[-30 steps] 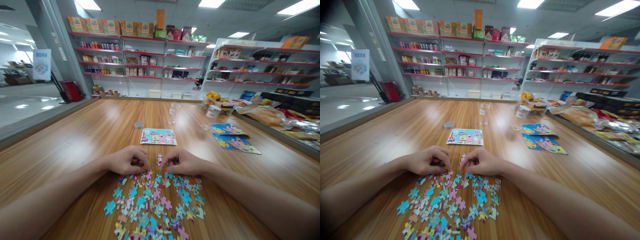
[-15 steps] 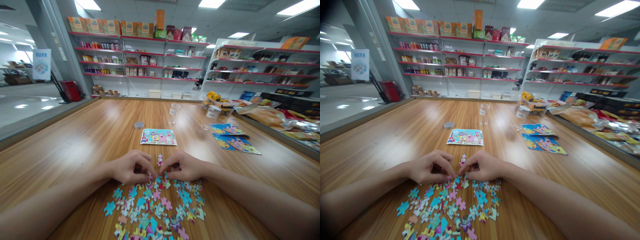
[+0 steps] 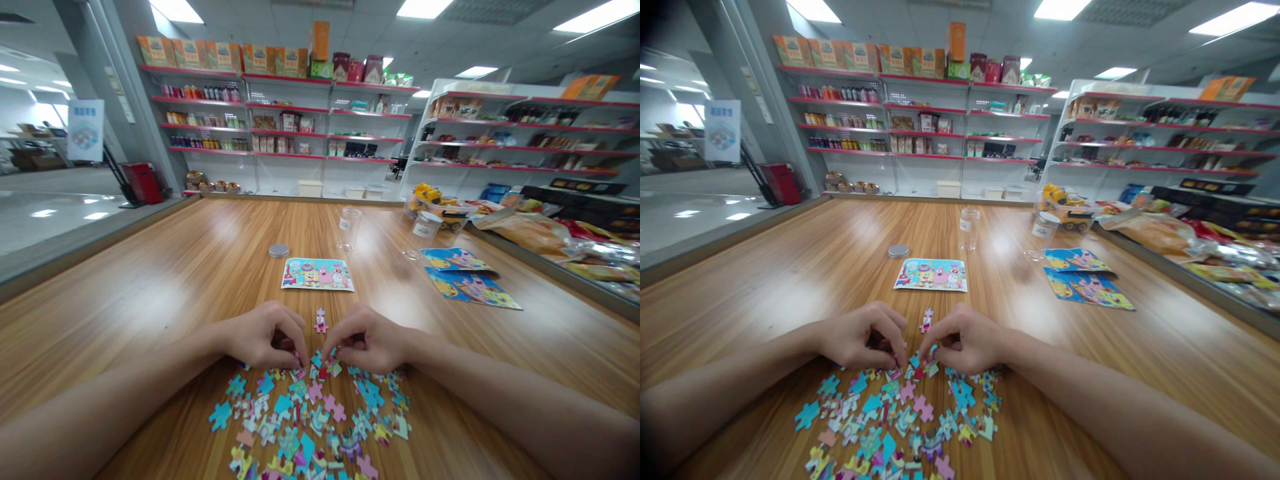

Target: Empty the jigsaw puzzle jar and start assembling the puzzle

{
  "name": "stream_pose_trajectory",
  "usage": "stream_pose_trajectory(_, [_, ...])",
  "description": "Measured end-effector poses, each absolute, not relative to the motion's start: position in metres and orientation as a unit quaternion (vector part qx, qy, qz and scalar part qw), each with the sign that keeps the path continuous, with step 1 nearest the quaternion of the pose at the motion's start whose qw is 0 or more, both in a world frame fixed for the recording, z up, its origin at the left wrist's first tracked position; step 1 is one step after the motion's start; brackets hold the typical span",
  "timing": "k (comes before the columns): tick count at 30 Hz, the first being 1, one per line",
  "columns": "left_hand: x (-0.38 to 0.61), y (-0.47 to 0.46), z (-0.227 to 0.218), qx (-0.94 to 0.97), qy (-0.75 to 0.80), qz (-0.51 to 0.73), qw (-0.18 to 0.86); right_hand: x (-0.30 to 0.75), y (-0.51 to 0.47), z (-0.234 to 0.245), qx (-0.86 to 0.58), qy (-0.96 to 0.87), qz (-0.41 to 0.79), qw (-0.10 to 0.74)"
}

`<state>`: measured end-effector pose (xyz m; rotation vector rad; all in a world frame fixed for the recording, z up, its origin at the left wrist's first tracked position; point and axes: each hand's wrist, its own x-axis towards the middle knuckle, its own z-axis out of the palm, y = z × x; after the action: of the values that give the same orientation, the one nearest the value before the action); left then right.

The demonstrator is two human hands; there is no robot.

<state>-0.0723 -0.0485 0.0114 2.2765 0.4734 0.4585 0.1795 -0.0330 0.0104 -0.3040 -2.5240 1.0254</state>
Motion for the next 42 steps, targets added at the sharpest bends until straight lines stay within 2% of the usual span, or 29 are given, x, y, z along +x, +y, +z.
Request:
stream_pose_trajectory(7, [-0.072,-0.050,0.014,0.887,0.181,0.167,0.390,0.177,-0.037,0.010,-0.086,-0.931,0.322,0.151])
stream_pose_trajectory(14, [-0.073,-0.049,0.009,0.885,0.199,0.173,0.384,0.178,-0.037,0.010,-0.104,-0.915,0.353,0.164])
stream_pose_trajectory(19, [-0.076,-0.046,0.005,0.851,0.228,0.170,0.441,0.182,-0.028,0.009,-0.155,-0.844,0.489,0.156])
stream_pose_trajectory(24, [-0.079,-0.043,0.003,0.795,0.249,0.208,0.512,0.182,-0.011,0.004,-0.224,-0.692,0.636,0.257])
stream_pose_trajectory(27, [-0.076,-0.043,0.003,0.822,0.253,0.215,0.463,0.180,-0.012,0.004,-0.238,-0.695,0.631,0.250])
stream_pose_trajectory(31, [-0.070,-0.045,0.004,0.882,0.231,0.218,0.349,0.176,-0.026,0.006,-0.240,-0.822,0.490,0.164])
stream_pose_trajectory(34, [-0.069,-0.046,0.005,0.890,0.218,0.213,0.340,0.175,-0.032,0.008,-0.233,-0.864,0.420,0.151])
stream_pose_trajectory(39, [-0.071,-0.045,0.004,0.882,0.229,0.196,0.361,0.180,-0.017,0.012,-0.250,-0.760,0.570,0.184])
stream_pose_trajectory(42, [-0.072,-0.044,0.004,0.894,0.234,0.185,0.333,0.181,-0.014,0.013,-0.257,-0.761,0.570,0.171])
